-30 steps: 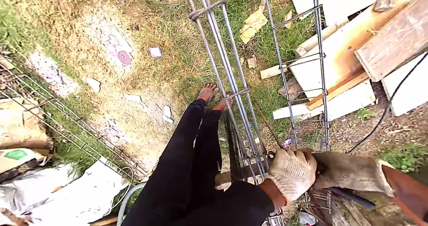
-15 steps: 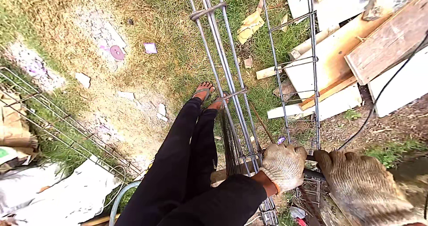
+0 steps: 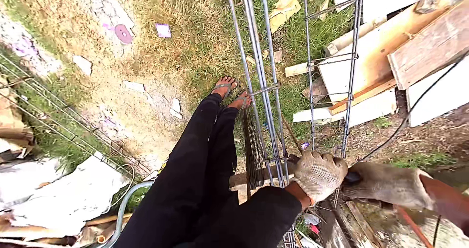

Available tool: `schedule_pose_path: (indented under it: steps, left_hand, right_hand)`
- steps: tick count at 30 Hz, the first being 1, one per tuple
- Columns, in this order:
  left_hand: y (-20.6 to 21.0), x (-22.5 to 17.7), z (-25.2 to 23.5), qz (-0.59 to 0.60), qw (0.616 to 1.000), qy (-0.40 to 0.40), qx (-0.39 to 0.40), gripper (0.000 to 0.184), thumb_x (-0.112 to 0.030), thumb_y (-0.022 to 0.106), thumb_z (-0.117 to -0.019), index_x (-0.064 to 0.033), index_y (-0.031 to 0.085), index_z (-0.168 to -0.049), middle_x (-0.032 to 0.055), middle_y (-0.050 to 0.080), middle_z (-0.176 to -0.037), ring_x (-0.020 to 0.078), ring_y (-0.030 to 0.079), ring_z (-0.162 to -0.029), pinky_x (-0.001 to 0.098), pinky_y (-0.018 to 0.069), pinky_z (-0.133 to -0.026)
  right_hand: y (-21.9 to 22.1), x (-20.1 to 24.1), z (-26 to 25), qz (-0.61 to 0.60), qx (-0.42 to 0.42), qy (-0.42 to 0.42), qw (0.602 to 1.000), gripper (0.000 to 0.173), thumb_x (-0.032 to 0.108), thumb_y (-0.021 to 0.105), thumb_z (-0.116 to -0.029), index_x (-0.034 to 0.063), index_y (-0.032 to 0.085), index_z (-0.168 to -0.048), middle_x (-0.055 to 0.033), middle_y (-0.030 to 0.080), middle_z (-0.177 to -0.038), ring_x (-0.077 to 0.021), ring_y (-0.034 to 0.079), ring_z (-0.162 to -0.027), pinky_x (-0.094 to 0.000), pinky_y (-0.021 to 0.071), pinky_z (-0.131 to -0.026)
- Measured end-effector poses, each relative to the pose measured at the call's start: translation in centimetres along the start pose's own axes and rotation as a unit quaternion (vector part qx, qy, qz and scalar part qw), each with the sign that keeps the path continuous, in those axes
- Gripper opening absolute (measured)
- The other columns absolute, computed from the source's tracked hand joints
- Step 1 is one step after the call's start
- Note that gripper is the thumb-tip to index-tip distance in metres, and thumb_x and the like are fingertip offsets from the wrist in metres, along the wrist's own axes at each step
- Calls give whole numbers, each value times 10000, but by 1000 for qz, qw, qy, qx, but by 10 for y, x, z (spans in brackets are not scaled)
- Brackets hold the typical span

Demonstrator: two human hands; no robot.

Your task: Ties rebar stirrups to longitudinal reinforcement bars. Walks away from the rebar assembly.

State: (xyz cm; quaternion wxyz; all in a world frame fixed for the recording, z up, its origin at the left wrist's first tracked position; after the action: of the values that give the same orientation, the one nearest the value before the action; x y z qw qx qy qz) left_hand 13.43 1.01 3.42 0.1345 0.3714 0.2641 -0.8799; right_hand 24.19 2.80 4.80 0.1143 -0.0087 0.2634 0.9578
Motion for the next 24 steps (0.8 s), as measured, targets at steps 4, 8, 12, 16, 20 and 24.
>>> schedule_pose_path:
  steps: [4, 8, 12, 16, 20, 24]
  left_hand:
    - [-6, 6, -5, 79, 986, -6, 144, 493, -288, 799, -797, -142, 635, -1238, 132, 702, -1030, 343, 688, -918, 554, 548, -689]
    - [-17, 11, -11, 115, 982, -26, 146, 519, -302, 814, -751, -161, 632, -1216, 99, 706, -961, 316, 691, -861, 549, 543, -652]
    - [-27, 16, -11, 135, 979, -48, 143, 466, -307, 813, -760, -136, 639, -1157, 102, 699, -926, 312, 691, -838, 548, 538, -636]
    - [-23, 16, -13, 135, 980, -56, 138, 456, -322, 785, -781, -160, 644, -1183, 97, 702, -927, 311, 694, -843, 546, 542, -634]
    - [-22, 23, -14, 146, 977, -45, 151, 415, -336, 761, -818, -154, 649, -1174, 89, 704, -923, 299, 696, -846, 542, 546, -643]
    - [-15, 13, -10, 59, 995, -28, 81, 519, -299, 801, -807, -200, 655, -1295, 94, 711, -1081, 299, 683, -944, 509, 544, -744]
  right_hand:
    - [2, 0, -2, -128, 111, 5, 986, 245, 297, 767, -919, 90, 650, -978, -101, 664, -710, -198, 667, -561, -345, 586, -538]
    - [-32, 8, 19, 129, -221, -24, 966, 605, 706, 801, -721, 299, 683, -1153, 2, 690, -806, -183, 666, -684, -467, 570, -615]
    - [-7, 34, 59, 364, -539, -169, 741, 685, 648, 652, -740, 92, 686, -1138, -135, 694, -904, -392, 682, -802, -616, 530, -717]
    - [0, 27, 48, 395, -572, -111, 711, 382, 189, 829, -734, 52, 668, -1052, -176, 648, -814, -437, 664, -748, -578, 519, -605]
    - [-13, 22, 28, 399, -481, -51, 779, 422, 246, 902, -654, 105, 675, -981, -127, 654, -816, -391, 677, -771, -518, 525, -542]
    - [-9, 12, 23, 274, -259, 51, 925, 349, 348, 752, -810, 178, 655, -1098, -96, 699, -945, -339, 702, -888, -570, 556, -709]
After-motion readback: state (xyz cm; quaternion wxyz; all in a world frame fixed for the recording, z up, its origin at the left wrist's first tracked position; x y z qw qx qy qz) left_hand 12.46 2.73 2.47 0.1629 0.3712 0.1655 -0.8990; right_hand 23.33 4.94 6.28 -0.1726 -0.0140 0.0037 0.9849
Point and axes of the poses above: each hand's wrist, its own z-axis away from the middle knuckle, its own y-axis out of the palm, x = y × z, the point moved 7 cm from there along -z, towards the middle knuckle
